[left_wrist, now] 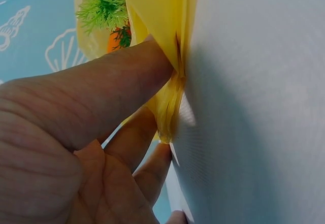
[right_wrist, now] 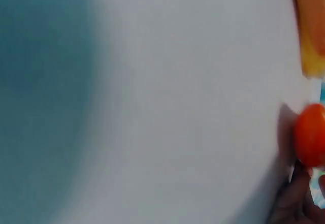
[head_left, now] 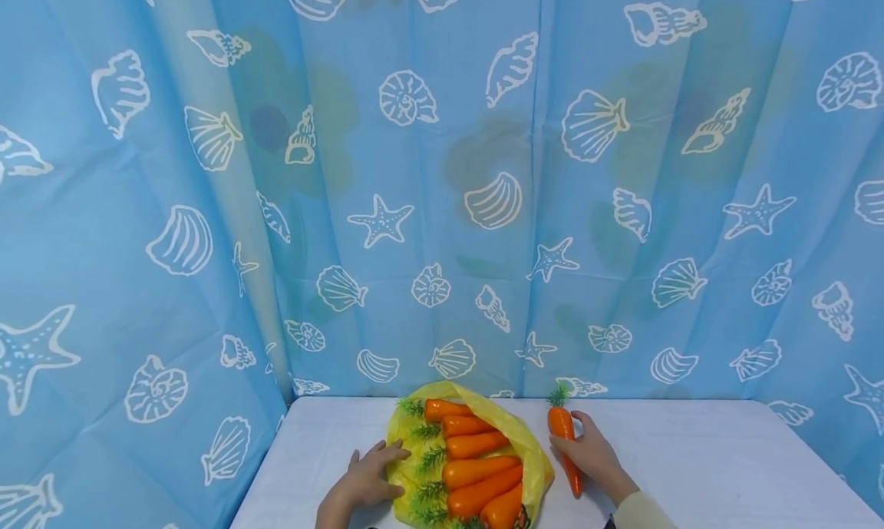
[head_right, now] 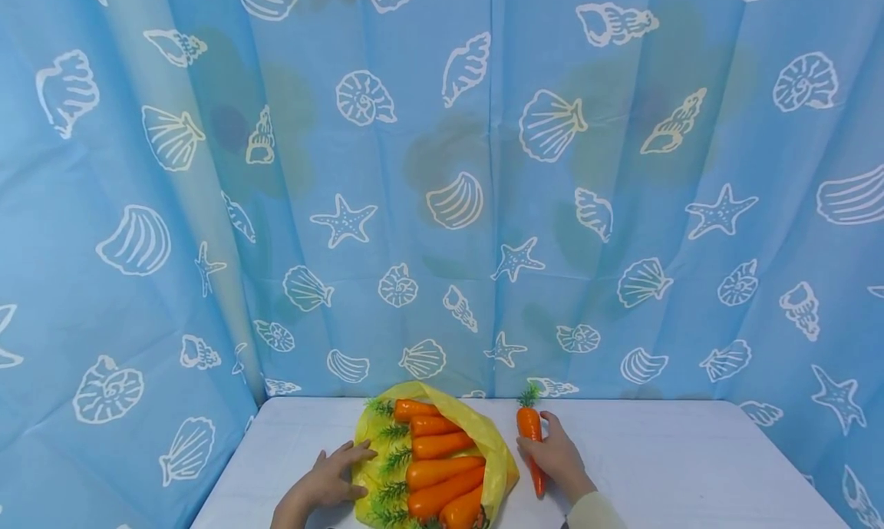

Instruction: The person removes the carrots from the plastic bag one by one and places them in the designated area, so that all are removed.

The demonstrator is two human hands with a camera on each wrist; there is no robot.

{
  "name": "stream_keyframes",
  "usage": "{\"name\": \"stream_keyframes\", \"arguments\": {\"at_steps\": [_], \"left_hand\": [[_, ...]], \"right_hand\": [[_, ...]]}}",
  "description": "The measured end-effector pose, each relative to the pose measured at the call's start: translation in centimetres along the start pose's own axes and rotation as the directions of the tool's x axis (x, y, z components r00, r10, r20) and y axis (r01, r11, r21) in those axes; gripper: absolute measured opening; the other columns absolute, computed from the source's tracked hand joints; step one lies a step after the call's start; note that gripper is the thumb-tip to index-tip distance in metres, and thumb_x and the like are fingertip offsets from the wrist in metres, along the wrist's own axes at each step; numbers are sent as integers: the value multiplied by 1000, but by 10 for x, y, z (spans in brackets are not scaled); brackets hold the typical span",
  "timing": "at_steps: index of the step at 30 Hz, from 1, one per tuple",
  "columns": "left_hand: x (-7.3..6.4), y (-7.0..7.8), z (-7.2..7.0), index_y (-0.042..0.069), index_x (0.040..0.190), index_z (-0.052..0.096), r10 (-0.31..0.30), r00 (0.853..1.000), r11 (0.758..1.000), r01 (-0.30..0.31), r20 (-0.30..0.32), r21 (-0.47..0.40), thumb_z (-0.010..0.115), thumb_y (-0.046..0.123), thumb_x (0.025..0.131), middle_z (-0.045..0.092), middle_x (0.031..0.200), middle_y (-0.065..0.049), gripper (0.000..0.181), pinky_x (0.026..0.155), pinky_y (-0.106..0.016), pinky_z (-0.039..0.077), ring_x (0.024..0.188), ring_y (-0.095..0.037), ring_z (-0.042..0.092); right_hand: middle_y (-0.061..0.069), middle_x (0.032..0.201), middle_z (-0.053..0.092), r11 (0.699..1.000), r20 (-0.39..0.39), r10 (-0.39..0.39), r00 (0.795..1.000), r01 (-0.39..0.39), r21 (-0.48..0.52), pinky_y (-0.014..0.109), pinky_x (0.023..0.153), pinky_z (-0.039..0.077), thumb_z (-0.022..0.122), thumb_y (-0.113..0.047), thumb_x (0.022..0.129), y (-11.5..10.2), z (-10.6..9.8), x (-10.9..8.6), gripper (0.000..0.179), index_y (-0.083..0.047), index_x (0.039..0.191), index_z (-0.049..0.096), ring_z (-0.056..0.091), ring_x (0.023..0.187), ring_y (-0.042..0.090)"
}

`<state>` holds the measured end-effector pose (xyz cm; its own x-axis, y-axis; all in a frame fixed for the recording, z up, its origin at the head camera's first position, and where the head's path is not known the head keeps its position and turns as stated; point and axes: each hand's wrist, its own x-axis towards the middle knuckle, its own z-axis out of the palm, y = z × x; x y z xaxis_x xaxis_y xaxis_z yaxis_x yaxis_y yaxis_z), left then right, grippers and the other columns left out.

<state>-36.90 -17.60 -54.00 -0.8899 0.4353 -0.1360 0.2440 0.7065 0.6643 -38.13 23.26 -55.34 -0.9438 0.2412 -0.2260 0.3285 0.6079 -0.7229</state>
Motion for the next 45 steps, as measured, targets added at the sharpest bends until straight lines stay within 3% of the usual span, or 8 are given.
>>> {"name": "stream_keyframes", "arguments": {"at_steps": [5, 8, 11, 20, 30, 37, 45], "left_hand": [[1, -1, 0, 13, 132, 62, -12, 1000, 1000, 12, 4, 10, 77, 20, 82, 45, 152, -18, 52, 108, -80, -2, 143, -53, 25], [0, 0, 1, 11, 131, 62, -17, 1000, 1000, 16, 14, 17, 77, 16, 83, 46, 151, -20, 51, 107, -81, -2, 142, -54, 26], [-1, -1, 2, 11, 130, 63, -19, 999, 1000, 19, 27, 21, 77, 15, 83, 46, 150, -21, 49, 106, -82, -2, 141, -55, 26], [1, -13, 6, 13, 132, 62, -9, 1000, 1000, 9, 29, -9, 77, 21, 82, 46, 151, -19, 53, 106, -82, -2, 143, -54, 25], [3, -5, 1, 14, 133, 62, -8, 1000, 1000, 8, 21, -19, 78, 22, 82, 45, 152, -19, 54, 107, -81, -5, 144, -53, 23], [9, -16, 6, 14, 133, 62, 20, 1000, 999, -19, 21, -42, 78, 24, 81, 45, 152, -18, 55, 105, -82, -4, 143, -55, 23], [11, -16, 6, 14, 133, 62, 18, 1000, 999, -17, 16, -46, 79, 25, 80, 45, 152, -18, 57, 104, -83, -6, 143, -55, 23]], "right_hand": [[29, 114, 52, 997, 77, -14, 997, 8, 82, 35, 77, 58, 75, -23, 82, 1, -4, -2, 93, 1, 150, 15, 56, 86, 29], [20, 99, 54, 995, 95, -17, 995, 7, 104, 27, 66, 54, 76, -21, 83, 8, -4, -3, 91, -2, 151, 17, 53, 76, 23], [14, 91, 53, 995, 109, -15, 994, 4, 105, 25, 62, 49, 76, -25, 84, 14, -3, -5, 89, -5, 151, 22, 52, 71, 21], [13, 92, 53, 997, 129, 1, 992, -11, 79, 26, 63, 46, 76, -37, 84, 16, -3, -3, 89, -6, 151, 27, 53, 74, 22], [15, 97, 55, 997, 101, -10, 995, 2, 76, 26, 67, 49, 74, -40, 86, 12, -9, -3, 87, -5, 151, 28, 53, 79, 23], [14, 96, 55, 996, 86, -23, 996, 16, 87, 25, 66, 48, 73, -40, 87, 13, -8, -3, 84, -5, 150, 31, 52, 79, 22], [12, 90, 55, 995, 73, -23, 997, 16, 97, 25, 64, 48, 72, -48, 85, 13, -11, -4, 92, -3, 152, 26, 52, 74, 21]]}}
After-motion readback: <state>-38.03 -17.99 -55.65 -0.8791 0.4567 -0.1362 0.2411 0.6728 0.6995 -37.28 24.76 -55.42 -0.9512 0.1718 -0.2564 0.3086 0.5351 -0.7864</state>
